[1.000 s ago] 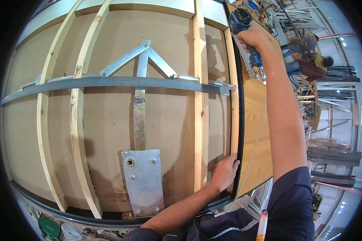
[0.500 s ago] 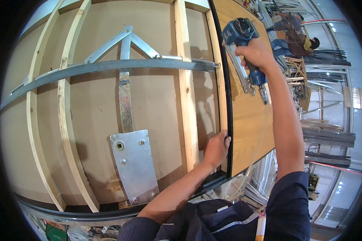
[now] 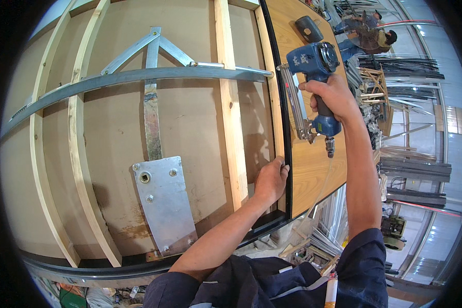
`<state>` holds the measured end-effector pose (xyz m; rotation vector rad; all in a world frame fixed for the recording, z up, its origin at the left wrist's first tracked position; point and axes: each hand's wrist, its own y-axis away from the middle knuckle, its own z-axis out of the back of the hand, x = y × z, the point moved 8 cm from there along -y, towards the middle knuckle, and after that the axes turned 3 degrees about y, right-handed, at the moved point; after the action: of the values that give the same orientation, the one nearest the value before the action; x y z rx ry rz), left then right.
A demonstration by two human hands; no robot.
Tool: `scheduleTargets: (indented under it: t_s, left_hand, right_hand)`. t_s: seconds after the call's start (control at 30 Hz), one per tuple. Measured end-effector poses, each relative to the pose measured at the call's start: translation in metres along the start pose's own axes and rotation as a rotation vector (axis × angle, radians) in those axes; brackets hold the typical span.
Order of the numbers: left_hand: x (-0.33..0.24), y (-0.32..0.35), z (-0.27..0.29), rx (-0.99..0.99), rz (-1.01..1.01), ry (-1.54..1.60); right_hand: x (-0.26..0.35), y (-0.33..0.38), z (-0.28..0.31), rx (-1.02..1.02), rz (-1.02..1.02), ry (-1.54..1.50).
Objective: The person assembles a wooden panel structure by tapping wooden strips into place with a rubber mallet, then uses a nail gun to fasten the frame. They apply sealant along the frame edges and position a large white panel onto the assembly.
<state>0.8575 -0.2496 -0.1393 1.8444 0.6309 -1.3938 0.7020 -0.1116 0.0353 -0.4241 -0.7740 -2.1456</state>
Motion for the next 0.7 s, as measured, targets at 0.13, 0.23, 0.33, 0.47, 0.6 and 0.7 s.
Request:
scheduleTargets:
  t_s: [0.13, 0.23, 0.33, 0.47, 0.6, 0.7]
  left_hand:
    - [-0.001, 0.001, -0.002, 0.026, 0.012, 0.01]
    - [-0.006, 0.002, 0.0, 0.041, 0.017, 0.002]
    - [-0.004, 0.001, 0.0, 0.008, -0.015, 0.033]
    - [-0.004, 0.0, 0.003, 0.014, -0.016, 0.057]
    - [-0.006, 0.0, 0.001, 0.03, -0.024, 0.047]
    - [-0.009, 0.002, -0.001, 0.056, 0.029, 0.038]
  right_hand:
    - [-0.005, -0.024, 0.0, -0.031, -0.01, 0.114]
    - [-0.007, -0.037, -0.002, -0.025, -0.015, 0.129]
    - [0.001, -0.039, -0.006, -0.03, 0.01, 0.147]
    - [0.018, -0.034, -0.014, -0.022, 0.031, 0.227]
    - [0.014, -0.033, -0.011, -0.02, 0.019, 0.221]
    - [-0.009, -0.019, -0.002, -0.036, 0.006, 0.042]
